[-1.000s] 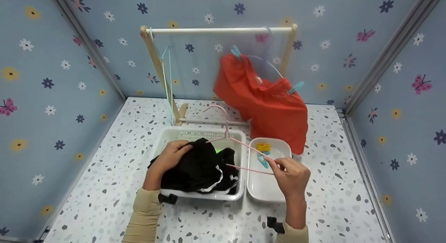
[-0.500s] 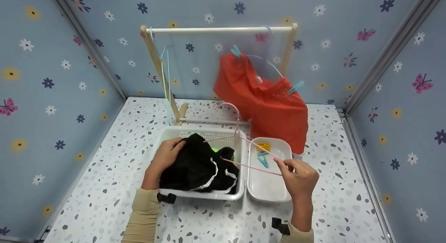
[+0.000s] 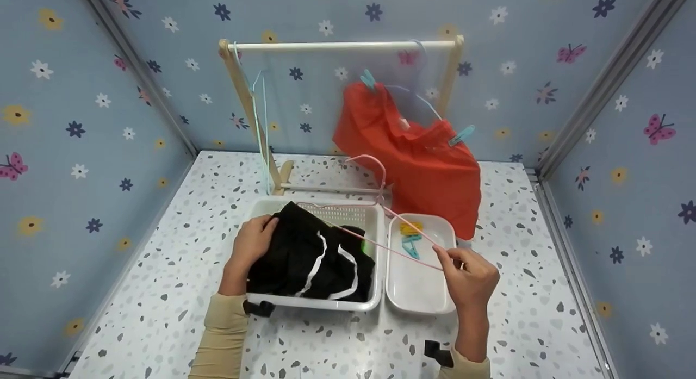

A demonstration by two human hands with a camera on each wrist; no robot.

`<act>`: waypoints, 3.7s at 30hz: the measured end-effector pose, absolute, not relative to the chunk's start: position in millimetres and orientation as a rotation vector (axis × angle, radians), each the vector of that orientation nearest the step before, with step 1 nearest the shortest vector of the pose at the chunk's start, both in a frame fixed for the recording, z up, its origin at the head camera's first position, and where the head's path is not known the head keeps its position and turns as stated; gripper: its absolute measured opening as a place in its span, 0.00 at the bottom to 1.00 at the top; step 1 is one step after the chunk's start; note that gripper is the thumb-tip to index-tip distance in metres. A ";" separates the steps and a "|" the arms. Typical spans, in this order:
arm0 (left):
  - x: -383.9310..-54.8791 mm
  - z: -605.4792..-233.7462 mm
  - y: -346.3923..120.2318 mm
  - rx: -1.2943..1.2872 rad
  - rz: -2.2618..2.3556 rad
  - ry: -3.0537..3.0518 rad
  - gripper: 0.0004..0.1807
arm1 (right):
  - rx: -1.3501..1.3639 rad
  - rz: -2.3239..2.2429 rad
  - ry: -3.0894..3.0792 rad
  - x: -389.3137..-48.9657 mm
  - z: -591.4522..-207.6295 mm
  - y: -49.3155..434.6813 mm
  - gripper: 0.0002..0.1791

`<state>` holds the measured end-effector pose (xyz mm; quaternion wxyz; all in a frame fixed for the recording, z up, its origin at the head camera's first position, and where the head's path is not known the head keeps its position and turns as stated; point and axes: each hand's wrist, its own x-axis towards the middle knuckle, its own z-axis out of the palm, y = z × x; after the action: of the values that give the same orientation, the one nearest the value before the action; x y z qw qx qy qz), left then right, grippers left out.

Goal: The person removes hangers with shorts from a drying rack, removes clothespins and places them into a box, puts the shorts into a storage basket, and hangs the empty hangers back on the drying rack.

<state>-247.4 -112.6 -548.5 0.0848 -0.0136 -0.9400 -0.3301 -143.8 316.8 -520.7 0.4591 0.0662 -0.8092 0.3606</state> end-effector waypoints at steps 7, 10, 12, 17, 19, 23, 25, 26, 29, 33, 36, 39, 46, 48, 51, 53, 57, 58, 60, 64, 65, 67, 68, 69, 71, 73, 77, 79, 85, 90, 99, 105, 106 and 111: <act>-246.4 -550.7 -114.5 0.101 -0.921 -2.846 0.14 | 0.159 0.891 -1.990 -143.7 -520.9 317.3 0.08; -244.4 -550.3 -115.2 0.192 -0.908 -2.856 0.13 | 0.150 0.904 -1.986 -143.5 -521.3 316.5 0.08; -242.5 -550.6 -116.1 0.239 -0.907 -2.857 0.12 | 0.138 0.915 -1.988 -143.0 -521.9 315.6 0.08; -238.0 -553.1 -118.9 0.302 -0.902 -2.842 0.11 | 0.102 0.925 -2.000 -141.9 -523.6 313.7 0.08; -236.9 -554.3 -119.6 0.320 -0.893 -2.837 0.10 | 0.092 0.921 -2.001 -141.6 -524.0 313.0 0.08; -234.9 -557.0 -119.0 0.341 -0.860 -2.824 0.07 | 0.074 0.939 -1.986 -141.2 -524.3 310.9 0.08; -233.4 -557.7 -117.8 0.333 -0.838 -2.797 0.08 | 0.067 0.957 -1.970 -141.7 -524.9 309.9 0.08; -232.3 -557.8 -117.1 0.321 -0.824 -2.782 0.09 | 0.064 0.969 -1.961 -142.0 -525.4 309.3 0.08; -228.2 -556.0 -114.9 0.231 -0.753 -2.736 0.11 | 0.053 1.008 -1.931 -143.0 -525.3 305.8 0.08; -217.9 -550.3 -112.3 0.053 -0.689 -2.738 0.10 | 0.036 1.048 -1.915 -143.6 -524.0 301.2 0.07; -208.2 -546.0 -110.9 -0.054 -0.726 -2.830 0.15 | 0.022 1.062 -1.921 -143.6 -524.1 300.1 0.07; -200.6 -544.1 -109.6 -0.092 -0.798 -2.983 0.24 | 0.006 1.070 -1.931 -143.6 -524.6 299.7 0.06; -194.0 -551.2 -106.7 -0.059 -0.899 -3.201 0.32 | -0.046 1.132 -1.905 -137.8 -511.9 290.7 0.06; -193.6 -554.6 -106.5 -0.054 -0.903 -3.223 0.33 | -0.062 1.175 -1.888 -133.1 -501.4 283.3 0.06; -193.2 -557.8 -106.6 -0.049 -0.898 -3.235 0.33 | -0.111 1.266 -1.880 -126.8 -487.0 272.8 0.06; -193.1 -558.6 -107.2 -0.051 -0.893 -3.232 0.34 | -0.133 1.353 -1.884 -125.5 -482.9 269.8 0.05; -193.2 -558.0 -110.8 -0.060 -0.938 -3.211 0.33 | -0.103 1.658 -1.824 -127.7 -485.0 270.9 0.07; -193.9 -558.8 -112.4 -0.064 -0.950 -3.203 0.33 | -0.073 1.749 -1.796 -128.1 -485.7 271.0 0.08; -194.5 -559.6 -115.9 -0.073 -0.992 -3.177 0.32 | -0.008 1.914 -1.750 -127.1 -485.2 270.3 0.09; -195.1 -561.6 -123.0 -0.112 -1.049 -3.098 0.30 | 0.230 2.196 -1.665 -120.1 -476.4 263.5 0.10; -194.8 -561.0 -124.9 -0.130 -1.067 -3.074 0.30 | 0.309 2.261 -1.630 -118.5 -473.9 261.8 0.10; -194.7 -559.2 -128.3 -0.172 -1.100 -3.027 0.28 | 0.472 2.389 -1.538 -116.4 -469.1 257.7 0.12; -194.8 -557.6 -130.2 -0.196 -1.122 -3.006 0.27 | 0.557 2.445 -1.485 -115.9 -467.0 255.8 0.13; -195.3 -556.0 -132.1 -0.216 -1.146 -2.984 0.26 | 0.633 2.493 -1.432 -116.0 -464.7 253.8 0.14; -197.6 -551.8 -135.8 -0.240 -1.190 -2.935 0.24 | 0.727 2.540 -1.374 -116.4 -460.1 249.4 0.16; -200.7 -547.4 -140.2 -0.250 -1.237 -2.888 0.22 | 0.791 2.572 -1.332 -117.7 -455.7 244.8 0.17; -210.7 -540.3 -153.3 -0.264 -1.361 -2.796 0.18 | 0.833 2.572 -1.345 -121.1 -449.7 235.6 0.18; -216.8 -538.2 -161.8 -0.279 -1.452 -2.762 0.17 | 0.835 2.556 -1.370 -122.4 -448.8 232.0 0.19; -239.0 -536.4 -190.2 -0.283 -1.548 -2.695 0.15 | 0.826 2.553 -1.409 -127.6 -450.1 223.4 0.20; -262.1 -529.9 -207.4 -0.239 -1.522 -2.637 0.14 | 0.829 2.590 -1.454 -133.8 -450.5 214.7 0.18; -314.7 -499.0 -211.1 -0.256 -1.621 -2.477 0.15 | 0.846 2.600 -1.496 -152.8 -439.9 194.7 0.17; -346.2 -471.3 -195.9 -0.241 -1.634 -2.465 0.18 | 0.866 2.584 -1.481 -167.5 -430.9 181.1 0.17; -350.7 -466.9 -193.3 -0.233 -1.630 -2.461 0.18 | 0.853 2.575 -1.492 -169.9 -428.7 179.0 0.17; -369.2 -447.0 -183.4 -0.231 -1.634 -2.415 0.21 | 0.773 2.508 -1.600 -179.9 -418.1 166.3 0.17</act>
<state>-369.2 -183.4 -447.0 0.1080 -0.0786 -0.8209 -0.5553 -179.9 166.3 -418.1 0.0341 0.2513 -0.5203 0.8155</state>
